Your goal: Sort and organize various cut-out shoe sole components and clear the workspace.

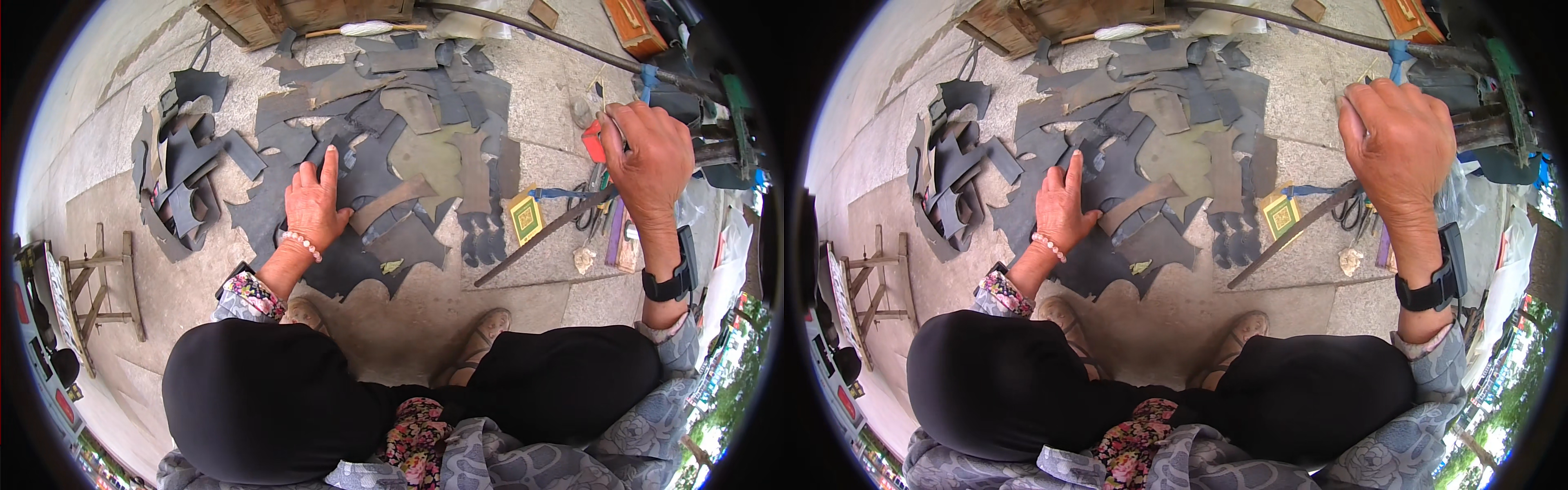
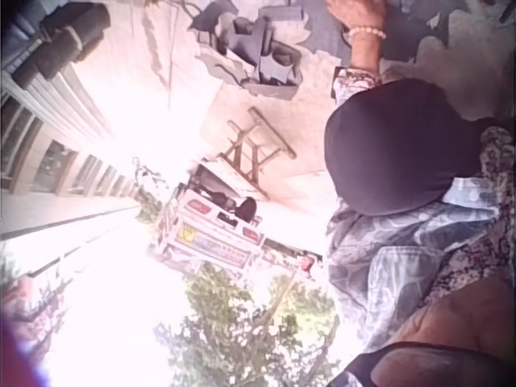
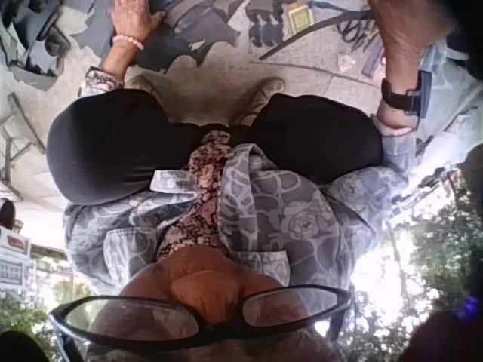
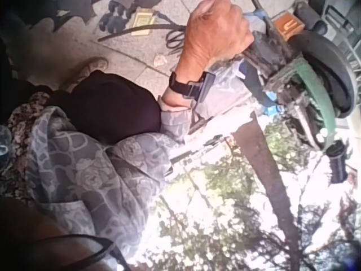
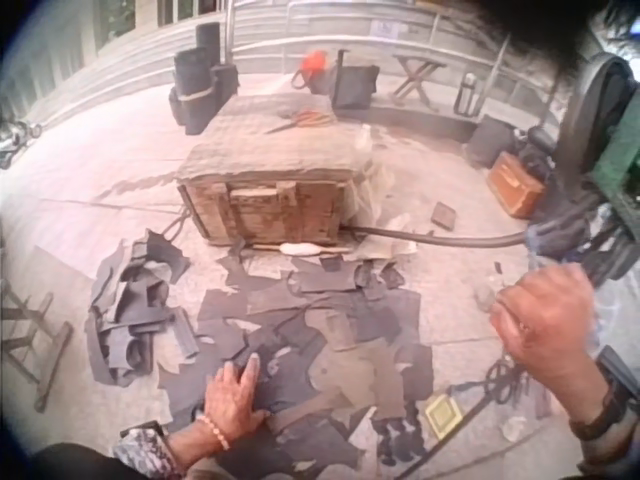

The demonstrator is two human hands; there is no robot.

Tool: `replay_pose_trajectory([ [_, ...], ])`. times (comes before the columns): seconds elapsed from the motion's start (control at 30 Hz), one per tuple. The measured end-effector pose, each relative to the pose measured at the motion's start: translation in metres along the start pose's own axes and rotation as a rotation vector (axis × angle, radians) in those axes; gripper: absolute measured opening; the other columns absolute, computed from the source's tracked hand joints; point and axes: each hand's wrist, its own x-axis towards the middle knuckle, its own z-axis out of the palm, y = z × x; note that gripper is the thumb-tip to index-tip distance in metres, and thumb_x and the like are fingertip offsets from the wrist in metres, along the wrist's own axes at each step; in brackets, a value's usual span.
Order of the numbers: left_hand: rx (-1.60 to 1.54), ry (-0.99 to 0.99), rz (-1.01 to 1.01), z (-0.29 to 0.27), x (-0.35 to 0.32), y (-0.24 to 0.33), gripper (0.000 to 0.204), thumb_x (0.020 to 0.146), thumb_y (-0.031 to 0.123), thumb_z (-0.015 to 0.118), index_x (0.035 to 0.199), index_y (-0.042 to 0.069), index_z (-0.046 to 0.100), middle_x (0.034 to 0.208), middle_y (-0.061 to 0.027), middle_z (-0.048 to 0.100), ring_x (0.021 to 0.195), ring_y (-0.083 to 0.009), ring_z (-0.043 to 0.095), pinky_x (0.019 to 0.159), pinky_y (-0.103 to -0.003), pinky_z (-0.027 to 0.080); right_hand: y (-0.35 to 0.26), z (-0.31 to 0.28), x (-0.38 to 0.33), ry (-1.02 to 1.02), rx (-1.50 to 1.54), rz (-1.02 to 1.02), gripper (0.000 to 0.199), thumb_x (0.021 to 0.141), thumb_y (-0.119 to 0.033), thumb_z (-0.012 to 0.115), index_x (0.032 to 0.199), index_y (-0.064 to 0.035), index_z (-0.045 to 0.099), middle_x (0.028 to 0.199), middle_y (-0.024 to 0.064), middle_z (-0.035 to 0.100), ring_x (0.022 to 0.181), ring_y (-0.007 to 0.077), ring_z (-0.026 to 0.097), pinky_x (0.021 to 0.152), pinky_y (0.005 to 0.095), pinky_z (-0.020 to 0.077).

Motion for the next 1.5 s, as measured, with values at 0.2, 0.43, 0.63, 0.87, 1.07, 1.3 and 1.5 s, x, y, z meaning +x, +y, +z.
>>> replay_pose_trajectory([
  [0.2,-0.109,-0.120,-0.160,-0.007,0.009,-0.007,0.106,0.058,0.012,0.080,0.146,0.009,0.022,0.112,-0.0194,0.052,0.093,-0.0398,0.058,0.081,-0.042,0.050,0.002,-0.001,-0.002,0.006,0.018,-0.002,0.011,0.073,-0.016,0.072,0.080,-0.0118,0.064,0.074,0.0006,0.058,0.072,0.0203,0.058,0.070,0.0332,0.0430],
  [0.43,-1.368,-0.222,-0.326,-0.050,-0.012,-0.025,0.044,0.072,-0.008,0.064,0.115,-0.007,0.054,0.103,-0.0087,0.066,0.089,-0.0144,0.063,0.080,-0.027,0.050,0.003,-0.002,-0.005,-0.011,0.018,0.020,0.011,0.074,-0.014,0.071,0.082,-0.0114,0.065,0.075,0.0015,0.058,0.074,0.0206,0.057,0.071,0.0331,0.0431],
  [0.63,-1.329,-0.213,-0.366,-0.111,-0.024,-0.057,0.038,0.073,-0.006,0.062,0.111,-0.006,0.056,0.100,-0.0086,0.067,0.087,-0.0130,0.064,0.081,-0.025,0.050,0.001,0.000,0.000,-0.017,0.012,0.023,0.011,0.074,-0.014,0.071,0.083,-0.0106,0.065,0.075,0.0023,0.058,0.074,0.0208,0.057,0.071,0.0328,0.0430],
  [0.87,-1.267,0.005,-0.275,-0.156,-0.042,-0.105,0.040,0.072,-0.010,0.062,0.112,-0.003,0.058,0.103,-0.0065,0.067,0.090,-0.0124,0.063,0.084,-0.025,0.049,0.001,-0.001,-0.002,-0.051,-0.004,0.024,0.012,0.074,-0.013,0.071,0.083,-0.0101,0.065,0.077,0.0029,0.057,0.076,0.0209,0.056,0.072,0.0328,0.0423],
  [1.07,-1.236,0.179,-0.201,-0.226,-0.054,-0.157,0.044,0.073,-0.003,0.062,0.117,-0.003,0.057,0.107,-0.0102,0.066,0.095,-0.0163,0.064,0.089,-0.028,0.049,-0.006,0.013,-0.006,-0.054,0.058,0.022,0.013,0.074,-0.013,0.070,0.086,-0.0095,0.064,0.079,0.0036,0.057,0.078,0.0215,0.056,0.074,0.0327,0.0412],
  [1.3,-1.005,0.224,-0.383,-0.233,-0.033,-0.284,0.045,0.079,-0.001,0.062,0.122,-0.004,0.051,0.103,-0.0100,0.066,0.091,-0.0157,0.064,0.085,-0.026,0.051,0.003,-0.003,-0.001,-0.082,-0.005,-0.016,0.010,0.078,-0.013,0.068,0.087,-0.0081,0.064,0.080,0.0040,0.058,0.077,0.0222,0.056,0.073,0.0329,0.0409],
  [1.5,0.045,0.303,-0.067,-0.120,-0.040,-0.241,0.065,0.072,0.007,0.075,0.131,0.005,0.047,0.123,-0.0206,0.056,0.115,-0.0334,0.054,0.100,-0.038,0.044,0.003,-0.001,-0.002,-0.093,-0.054,-0.042,0.010,0.080,-0.013,0.068,0.089,-0.0077,0.065,0.081,0.0033,0.060,0.077,0.0217,0.056,0.072,0.0327,0.0411],
])
